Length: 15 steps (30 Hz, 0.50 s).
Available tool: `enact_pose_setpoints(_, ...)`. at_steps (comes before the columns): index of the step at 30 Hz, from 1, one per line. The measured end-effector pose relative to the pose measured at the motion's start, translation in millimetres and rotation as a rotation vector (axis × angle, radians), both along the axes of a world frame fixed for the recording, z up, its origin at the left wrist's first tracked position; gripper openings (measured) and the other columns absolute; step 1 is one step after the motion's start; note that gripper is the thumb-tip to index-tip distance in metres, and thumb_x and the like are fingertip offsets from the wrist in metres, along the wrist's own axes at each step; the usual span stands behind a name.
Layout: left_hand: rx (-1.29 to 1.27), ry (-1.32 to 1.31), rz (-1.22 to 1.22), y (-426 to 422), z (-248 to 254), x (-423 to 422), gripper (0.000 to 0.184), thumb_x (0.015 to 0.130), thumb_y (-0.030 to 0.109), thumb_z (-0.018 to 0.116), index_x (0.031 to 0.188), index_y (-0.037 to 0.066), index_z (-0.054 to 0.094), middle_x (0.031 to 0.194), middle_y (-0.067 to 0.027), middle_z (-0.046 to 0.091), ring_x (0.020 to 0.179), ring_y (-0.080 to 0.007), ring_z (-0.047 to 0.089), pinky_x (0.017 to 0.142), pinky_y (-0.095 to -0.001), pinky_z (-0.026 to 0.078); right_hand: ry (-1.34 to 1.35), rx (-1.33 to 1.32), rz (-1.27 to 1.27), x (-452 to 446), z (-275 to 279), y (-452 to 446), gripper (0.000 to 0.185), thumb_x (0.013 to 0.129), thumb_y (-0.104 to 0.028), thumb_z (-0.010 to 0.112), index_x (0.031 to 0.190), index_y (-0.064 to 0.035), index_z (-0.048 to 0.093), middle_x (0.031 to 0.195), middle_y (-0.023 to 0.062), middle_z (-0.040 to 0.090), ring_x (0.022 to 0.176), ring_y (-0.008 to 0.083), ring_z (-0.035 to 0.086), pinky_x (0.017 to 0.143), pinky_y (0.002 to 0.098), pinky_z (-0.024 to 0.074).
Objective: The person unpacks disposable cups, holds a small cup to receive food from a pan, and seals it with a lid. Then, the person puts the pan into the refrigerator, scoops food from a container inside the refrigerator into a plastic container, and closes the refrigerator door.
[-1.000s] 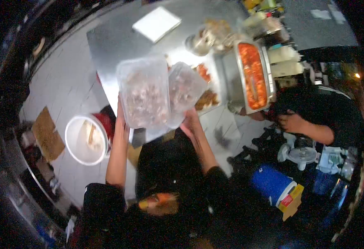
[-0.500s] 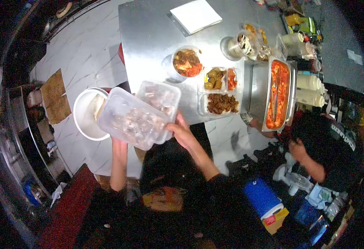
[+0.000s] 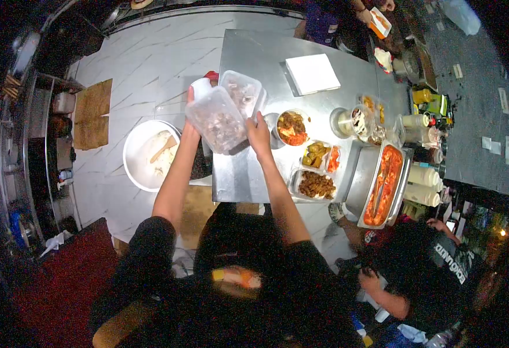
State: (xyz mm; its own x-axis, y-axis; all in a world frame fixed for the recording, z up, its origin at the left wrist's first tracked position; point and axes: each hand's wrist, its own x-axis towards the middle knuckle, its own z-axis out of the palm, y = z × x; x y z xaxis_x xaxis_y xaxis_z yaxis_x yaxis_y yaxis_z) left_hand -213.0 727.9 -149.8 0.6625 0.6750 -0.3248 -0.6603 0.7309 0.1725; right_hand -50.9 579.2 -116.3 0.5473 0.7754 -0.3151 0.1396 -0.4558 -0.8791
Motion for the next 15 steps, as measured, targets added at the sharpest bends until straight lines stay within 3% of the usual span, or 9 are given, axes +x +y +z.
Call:
enact_pose_setpoints(2, -0.04, 0.185, 0.045, -5, 17, 9, 0.064, 0.09, 0.059, 0.051, 0.125, 0.006, 0.053, 0.119, -0.0153, 0.06, 0.106, -0.0266, 0.061, 0.089, -0.0415, 0.052, -0.117, 0.111, -0.022, -10, -1, 1, 0.081, 0.087, -0.035, 0.061, 0.145, 0.0073, 0.023, 0.141, 0.0385, 0.031, 0.134, 0.0434, 0.033, 0.11, 0.0431, 0.027)
enact_pose_setpoints(3, 0.064, 0.198, 0.139, -3, 11, 16, 0.065, 0.091, 0.059, 0.05, 0.129, 0.006, 0.049, 0.12, -0.0158, 0.059, 0.108, -0.0279, 0.06, 0.092, -0.0411, 0.05, -0.362, 0.199, 0.045, -21, 16, -3, 0.091, 0.081, -0.041, 0.07, 0.148, -0.0023, 0.022, 0.146, 0.036, 0.022, 0.136, 0.0479, 0.024, 0.111, 0.0514, 0.0218)
enact_pose_setpoints(6, 0.036, 0.168, 0.09, -3, -3, 22, 0.064, 0.092, 0.057, 0.049, 0.132, 0.007, 0.046, 0.121, -0.0164, 0.058, 0.111, -0.0295, 0.058, 0.097, -0.0421, 0.047, -0.73, 0.058, 0.367, -63, 82, -9, 0.1, 0.069, -0.039, 0.08, 0.149, -0.0111, 0.026, 0.148, 0.0305, 0.02, 0.135, 0.0475, 0.025, 0.104, 0.0528, 0.0328)
enact_pose_setpoints(9, 0.003, 0.113, 0.119, -13, 3, 23, 0.062, 0.093, 0.055, 0.049, 0.134, 0.009, 0.045, 0.122, -0.0173, 0.058, 0.114, -0.0299, 0.056, 0.099, -0.0434, 0.045, -0.658, -0.044, 0.319, -67, 74, -3, 0.107, 0.056, -0.031, 0.087, 0.146, -0.0166, 0.031, 0.147, 0.0286, 0.016, 0.133, 0.0511, 0.024, 0.099, 0.0582, 0.0346)
enact_pose_setpoints(12, 0.003, 0.126, 0.11, -10, 10, 20, 0.062, 0.094, 0.055, 0.047, 0.134, 0.009, 0.044, 0.123, -0.0178, 0.058, 0.114, -0.0303, 0.056, 0.1, -0.0445, 0.045, -0.68, -0.092, 0.251, -68, 75, 7, 0.092, 0.058, -0.019, 0.086, 0.137, -0.0174, 0.04, 0.143, 0.0271, 0.027, 0.128, 0.0475, 0.034, 0.096, 0.0565, 0.0374)
enact_pose_setpoints(15, -0.003, 0.196, 0.061, -10, 23, 19, 0.062, 0.094, 0.055, 0.047, 0.135, 0.008, 0.044, 0.125, -0.0188, 0.057, 0.115, -0.0304, 0.055, 0.1, -0.0455, 0.045, -0.468, 0.077, 0.211, -49, 68, 16, 0.081, 0.061, -0.016, 0.085, 0.13, -0.0139, 0.044, 0.127, 0.024, 0.048, 0.115, 0.0407, 0.051, 0.091, 0.0461, 0.045)
